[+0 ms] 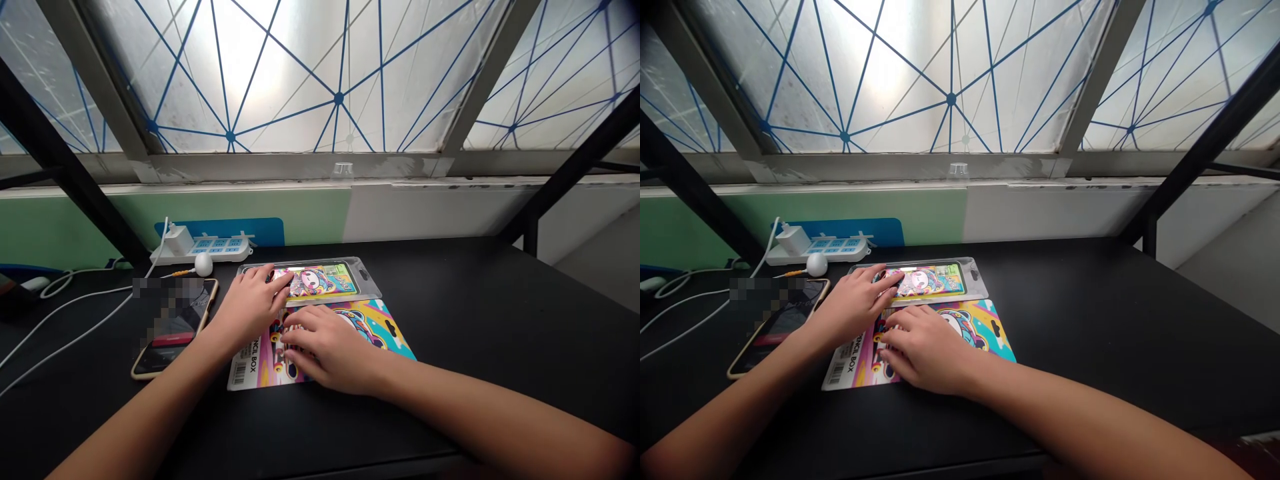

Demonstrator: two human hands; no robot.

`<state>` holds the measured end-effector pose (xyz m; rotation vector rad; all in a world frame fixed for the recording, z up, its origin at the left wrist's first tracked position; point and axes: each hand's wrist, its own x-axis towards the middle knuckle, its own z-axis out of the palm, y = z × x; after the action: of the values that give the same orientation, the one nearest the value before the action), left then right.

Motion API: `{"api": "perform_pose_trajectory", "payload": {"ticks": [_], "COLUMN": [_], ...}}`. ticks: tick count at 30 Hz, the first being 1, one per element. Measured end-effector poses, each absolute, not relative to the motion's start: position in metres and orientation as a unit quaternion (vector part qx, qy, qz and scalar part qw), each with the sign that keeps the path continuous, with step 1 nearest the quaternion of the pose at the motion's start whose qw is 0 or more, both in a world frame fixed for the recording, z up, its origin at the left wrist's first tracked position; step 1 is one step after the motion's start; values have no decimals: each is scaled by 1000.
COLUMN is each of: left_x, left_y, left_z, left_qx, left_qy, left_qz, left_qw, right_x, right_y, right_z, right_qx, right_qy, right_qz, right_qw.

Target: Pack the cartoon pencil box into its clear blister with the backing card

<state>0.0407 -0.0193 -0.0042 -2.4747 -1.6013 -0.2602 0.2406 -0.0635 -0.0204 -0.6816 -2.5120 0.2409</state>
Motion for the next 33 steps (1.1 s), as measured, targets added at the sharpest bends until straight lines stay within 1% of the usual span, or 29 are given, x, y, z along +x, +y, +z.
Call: {"api": "perform_pose_trajectory", "payload": {"ticks": [2,4,6,8,11,16,22,27,33], "left_x": [41,41,41,40,40,41,41,39,39], "left_y": [-20,-20,-19,-19,-19,-20,-20,-19,-19], "left_z": [-4,-4,-4,-4,-4,-3,-2,-2,-4], "left_qx": [-834,-833,-831,-830,-831,-830,-832,-833,-830], "left_qy": [-538,-539,-542,-544,-543,-545,-540,-538,-541], "left_qz": [-86,-83,-81,-80,-79,-81,-90,-101,-112], "left_qw": [92,92,90,89,89,88,84,83,78], "right_x": [246,255,268,283,302,314,319,320,318], "right_y": [-56,-43,-27,-9,13,28,35,46,54], "right_z": [-16,-8,1,6,8,2,8,8,2], "right_qx": [-258,-294,-364,-443,-487,-498,-494,-490,-483], "right_qy": [-915,-901,-884,-865,-852,-856,-862,-864,-867], "right_qz": [58,17,-10,-13,-1,23,65,76,52], "right_qw": [304,319,292,236,192,136,96,93,112]}}
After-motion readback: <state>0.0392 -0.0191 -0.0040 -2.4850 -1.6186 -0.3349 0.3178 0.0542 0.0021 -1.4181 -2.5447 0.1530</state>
